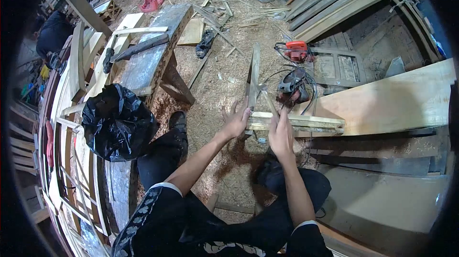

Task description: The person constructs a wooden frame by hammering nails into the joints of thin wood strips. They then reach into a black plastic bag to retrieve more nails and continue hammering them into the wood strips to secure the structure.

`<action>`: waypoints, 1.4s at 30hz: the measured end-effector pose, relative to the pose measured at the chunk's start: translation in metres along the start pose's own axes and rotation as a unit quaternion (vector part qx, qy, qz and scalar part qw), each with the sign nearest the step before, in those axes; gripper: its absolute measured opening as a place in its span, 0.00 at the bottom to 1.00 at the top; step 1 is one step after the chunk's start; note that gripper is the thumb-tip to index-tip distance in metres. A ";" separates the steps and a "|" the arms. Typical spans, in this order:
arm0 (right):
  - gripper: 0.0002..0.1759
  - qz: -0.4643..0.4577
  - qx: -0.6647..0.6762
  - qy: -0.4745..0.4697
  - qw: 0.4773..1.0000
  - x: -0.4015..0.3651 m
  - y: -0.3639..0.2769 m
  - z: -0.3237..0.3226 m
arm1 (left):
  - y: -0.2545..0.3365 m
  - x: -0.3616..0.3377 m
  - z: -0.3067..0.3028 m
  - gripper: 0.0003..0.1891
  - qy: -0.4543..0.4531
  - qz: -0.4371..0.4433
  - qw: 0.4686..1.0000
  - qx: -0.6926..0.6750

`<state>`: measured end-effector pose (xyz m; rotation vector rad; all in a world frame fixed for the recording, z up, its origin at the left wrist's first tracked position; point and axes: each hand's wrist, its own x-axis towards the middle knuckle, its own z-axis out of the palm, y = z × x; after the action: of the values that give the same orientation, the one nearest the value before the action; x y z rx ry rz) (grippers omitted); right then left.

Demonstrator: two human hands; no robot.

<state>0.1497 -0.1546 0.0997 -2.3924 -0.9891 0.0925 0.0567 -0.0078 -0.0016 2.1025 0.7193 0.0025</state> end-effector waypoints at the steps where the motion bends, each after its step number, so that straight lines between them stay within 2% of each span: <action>1: 0.15 0.036 0.023 -0.032 0.999 -0.006 -0.003 -0.005 | 0.001 0.000 -0.001 0.34 -0.008 0.001 1.000 0.000; 4: 0.17 -0.025 0.037 -0.056 0.997 -0.025 -0.010 -0.016 | 0.003 -0.003 0.001 0.34 0.032 0.021 0.999 0.007; 8: 0.18 -0.043 0.047 -0.077 0.995 -0.028 -0.028 -0.036 | 0.000 -0.001 0.003 0.34 0.030 0.014 0.999 0.006; 10: 0.17 -0.094 0.046 -0.036 0.994 -0.026 -0.028 -0.033 | -0.001 -0.001 0.006 0.33 0.040 0.012 0.999 0.006; 12: 0.16 -0.114 0.021 -0.040 0.992 -0.019 -0.026 -0.036 | 0.001 -0.005 0.005 0.32 0.061 0.023 0.998 0.003; 14: 0.16 -0.074 -0.079 -0.170 0.979 -0.006 -0.031 -0.051 | 0.010 -0.007 -0.007 0.33 0.016 0.012 1.000 0.012; 15: 0.18 -0.113 -0.082 -0.127 0.982 -0.006 -0.029 -0.051 | 0.008 -0.003 -0.005 0.33 0.021 0.012 1.000 0.008; 16: 0.18 -0.118 -0.084 -0.129 0.981 -0.004 -0.034 -0.053 | 0.004 -0.001 0.002 0.32 0.045 0.016 0.999 0.011; 18: 0.22 -0.151 -0.068 -0.069 0.984 -0.005 -0.043 -0.056 | 0.001 -0.001 0.011 0.31 0.066 0.015 0.998 0.012; 20: 0.23 -0.158 -0.076 -0.068 0.982 -0.003 -0.040 -0.052 | 0.002 -0.001 0.008 0.31 0.060 0.018 0.997 0.042; 22: 0.25 -0.115 -0.201 -0.199 0.952 0.002 -0.043 -0.057 | 0.008 -0.004 0.002 0.30 0.077 0.013 0.997 0.027; 23: 0.26 -0.140 -0.182 -0.149 0.962 0.000 -0.038 -0.053 | 0.010 -0.005 -0.002 0.31 0.044 0.010 0.999 0.029; 24: 0.26 -0.144 -0.185 -0.151 0.960 0.003 -0.042 -0.053 | 0.013 -0.006 -0.006 0.33 0.012 0.006 0.999 0.029; 26: 0.23 -0.139 -0.096 -0.100 0.981 0.002 -0.052 -0.057 | 0.014 -0.011 -0.004 0.33 0.017 0.009 1.000 0.023; 28: 0.24 -0.143 -0.114 -0.110 0.977 0.001 -0.044 -0.051 | 0.015 -0.009 -0.006 0.33 0.032 0.012 0.999 -0.002; 30: 0.23 -0.137 -0.213 -0.184 0.950 0.002 -0.042 -0.051 | 0.014 -0.010 -0.002 0.33 0.043 0.016 0.999 -0.002; 32: 0.24 -0.146 -0.172 -0.155 0.962 0.004 -0.043 -0.049 | 0.010 -0.005 0.001 0.32 0.057 0.013 0.998 -0.007; 34: 0.26 -0.176 -0.129 -0.074 0.973 0.000 -0.041 -0.048 | 0.009 -0.007 0.003 0.32 0.045 0.014 0.999 -0.008; 38: 0.26 -0.167 -0.241 -0.147 0.945 -0.003 -0.016 -0.041 | 0.012 -0.007 0.000 0.32 0.045 0.012 0.999 0.004; 40: 0.28 -0.159 -0.212 -0.125 0.956 -0.008 -0.029 -0.047 | 0.009 -0.006 0.008 0.30 0.059 0.000 0.998 -0.010; 42: 0.29 -0.193 -0.137 -0.041 0.971 -0.007 -0.032 -0.047 | 0.008 -0.005 0.007 0.30 0.071 0.019 0.997 -0.001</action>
<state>0.1361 -0.1621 0.1550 -2.3983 -1.5773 -0.0964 0.0587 -0.0190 0.0012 2.1289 0.7621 0.1762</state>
